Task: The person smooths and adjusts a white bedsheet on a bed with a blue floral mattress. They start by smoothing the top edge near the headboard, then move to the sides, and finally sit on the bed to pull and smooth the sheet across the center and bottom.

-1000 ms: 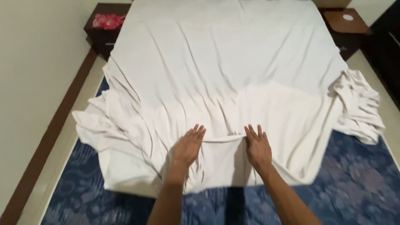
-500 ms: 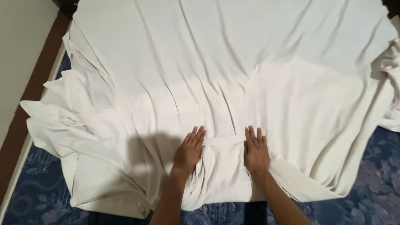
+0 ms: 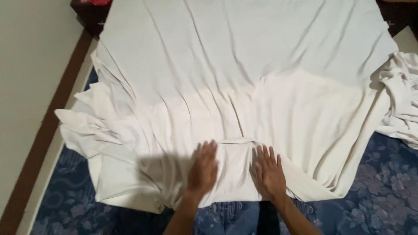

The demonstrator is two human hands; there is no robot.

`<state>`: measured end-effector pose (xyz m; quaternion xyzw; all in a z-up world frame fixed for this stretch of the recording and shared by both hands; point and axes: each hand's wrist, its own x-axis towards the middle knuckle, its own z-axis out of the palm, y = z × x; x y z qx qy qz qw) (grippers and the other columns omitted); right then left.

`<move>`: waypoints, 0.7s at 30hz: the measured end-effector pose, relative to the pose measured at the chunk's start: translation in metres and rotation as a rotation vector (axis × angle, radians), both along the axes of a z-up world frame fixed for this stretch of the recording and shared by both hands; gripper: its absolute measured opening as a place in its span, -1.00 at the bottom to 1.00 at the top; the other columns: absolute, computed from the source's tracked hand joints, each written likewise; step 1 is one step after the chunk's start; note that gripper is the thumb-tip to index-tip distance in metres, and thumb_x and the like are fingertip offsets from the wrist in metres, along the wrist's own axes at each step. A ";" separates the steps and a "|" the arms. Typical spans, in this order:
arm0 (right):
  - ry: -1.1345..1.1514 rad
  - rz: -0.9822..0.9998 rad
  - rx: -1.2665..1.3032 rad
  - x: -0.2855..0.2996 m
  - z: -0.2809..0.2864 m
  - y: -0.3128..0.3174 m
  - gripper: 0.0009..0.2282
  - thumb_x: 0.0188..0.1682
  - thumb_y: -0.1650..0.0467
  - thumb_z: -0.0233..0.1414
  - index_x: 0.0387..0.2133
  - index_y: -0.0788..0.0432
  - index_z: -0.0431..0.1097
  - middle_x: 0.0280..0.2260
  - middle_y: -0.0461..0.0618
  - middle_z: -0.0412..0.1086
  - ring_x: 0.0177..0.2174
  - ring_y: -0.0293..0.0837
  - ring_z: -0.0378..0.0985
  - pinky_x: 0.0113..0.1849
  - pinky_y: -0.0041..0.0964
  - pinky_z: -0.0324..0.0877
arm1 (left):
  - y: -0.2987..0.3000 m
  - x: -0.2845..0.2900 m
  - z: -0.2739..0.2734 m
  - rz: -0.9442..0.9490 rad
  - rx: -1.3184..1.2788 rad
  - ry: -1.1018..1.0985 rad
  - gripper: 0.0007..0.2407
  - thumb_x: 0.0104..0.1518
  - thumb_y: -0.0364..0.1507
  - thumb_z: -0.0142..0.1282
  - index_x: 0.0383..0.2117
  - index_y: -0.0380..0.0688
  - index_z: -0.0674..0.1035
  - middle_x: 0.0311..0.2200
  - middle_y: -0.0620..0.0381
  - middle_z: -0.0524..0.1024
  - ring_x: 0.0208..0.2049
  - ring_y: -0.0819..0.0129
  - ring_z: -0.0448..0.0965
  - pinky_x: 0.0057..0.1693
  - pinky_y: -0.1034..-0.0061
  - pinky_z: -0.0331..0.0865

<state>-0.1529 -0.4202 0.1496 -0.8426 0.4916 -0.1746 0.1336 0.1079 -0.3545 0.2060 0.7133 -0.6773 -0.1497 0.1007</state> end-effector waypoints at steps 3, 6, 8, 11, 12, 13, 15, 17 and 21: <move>0.087 0.066 0.070 -0.012 0.001 0.029 -0.43 0.13 0.19 -0.21 0.39 0.16 -0.07 0.38 0.16 -0.05 0.38 0.12 -0.18 0.29 0.13 -0.28 | 0.047 -0.027 -0.034 -0.221 0.013 -0.007 -0.44 0.36 -0.19 -0.23 0.39 -0.26 0.01 0.45 -0.06 -0.13 0.45 0.12 -0.21 0.45 0.23 -0.33; 0.164 0.073 0.126 -0.027 -0.001 0.059 -0.40 0.10 0.12 -0.16 0.36 0.11 -0.06 0.37 0.13 -0.06 0.37 0.08 -0.21 0.29 0.06 -0.28 | 0.085 -0.043 -0.028 -0.204 0.156 0.115 -0.37 0.34 -0.14 -0.20 0.42 -0.27 -0.03 0.48 -0.04 -0.15 0.49 0.14 -0.22 0.47 0.27 -0.32; 0.156 0.144 0.110 -0.036 -0.012 0.066 -0.36 0.06 0.09 -0.13 0.34 0.16 -0.07 0.36 0.16 -0.07 0.35 0.10 -0.22 0.26 0.07 -0.28 | 0.095 -0.041 -0.048 -0.231 0.149 0.074 -0.37 0.32 -0.13 -0.18 0.41 -0.27 -0.02 0.47 -0.06 -0.14 0.48 0.10 -0.21 0.46 0.27 -0.32; 0.135 0.234 0.128 -0.048 -0.024 0.081 -0.32 0.02 0.10 -0.07 0.33 0.21 -0.06 0.35 0.16 -0.06 0.33 0.11 -0.19 0.23 0.10 -0.25 | 0.109 -0.041 -0.081 -0.270 0.070 -0.052 -0.37 0.28 -0.15 -0.19 0.39 -0.27 0.01 0.46 -0.06 -0.11 0.46 0.10 -0.17 0.44 0.31 -0.29; 0.112 0.247 0.125 -0.045 -0.027 0.079 -0.34 0.02 0.14 -0.03 0.33 0.21 -0.04 0.35 0.14 -0.05 0.33 0.11 -0.16 0.24 0.11 -0.21 | 0.105 -0.035 -0.090 -0.287 -0.036 -0.156 -0.39 0.26 -0.18 -0.22 0.39 -0.27 0.02 0.46 -0.03 -0.08 0.45 0.13 -0.13 0.44 0.34 -0.28; 0.110 0.251 0.137 -0.047 -0.034 0.081 -0.34 0.02 0.14 -0.03 0.33 0.21 -0.04 0.35 0.14 -0.05 0.33 0.11 -0.16 0.24 0.11 -0.21 | 0.110 -0.033 -0.103 -0.284 -0.024 -0.155 -0.39 0.26 -0.18 -0.22 0.39 -0.27 0.02 0.46 -0.03 -0.08 0.45 0.13 -0.13 0.44 0.34 -0.28; 0.131 0.271 0.024 -0.049 -0.041 0.078 -0.45 0.03 0.27 -0.01 0.31 0.12 0.07 0.34 0.00 0.04 0.35 0.08 -0.07 0.26 0.10 -0.10 | 0.110 -0.027 -0.125 -0.199 -0.061 -0.750 -0.45 0.27 -0.29 -0.23 0.42 -0.07 0.02 0.48 0.22 -0.08 0.47 0.39 -0.17 0.48 0.48 -0.29; 0.146 0.273 0.038 -0.047 -0.041 0.066 -0.46 0.02 0.31 0.00 0.30 0.10 0.10 0.34 -0.01 0.05 0.34 0.08 -0.05 0.26 0.09 -0.07 | 0.094 -0.015 -0.121 -0.261 -0.084 -0.712 -0.44 0.26 -0.26 -0.24 0.42 -0.09 0.04 0.48 0.20 -0.07 0.48 0.32 -0.15 0.47 0.44 -0.29; 0.050 0.143 0.013 -0.020 -0.027 0.032 -0.51 0.05 0.33 -0.04 0.30 0.03 0.15 0.33 -0.07 0.12 0.37 0.05 0.01 0.29 0.03 -0.02 | 0.044 0.009 -0.102 -0.226 0.087 -0.243 -0.39 0.23 -0.17 -0.19 0.38 -0.22 0.07 0.45 0.04 -0.07 0.46 0.12 -0.16 0.47 0.31 -0.29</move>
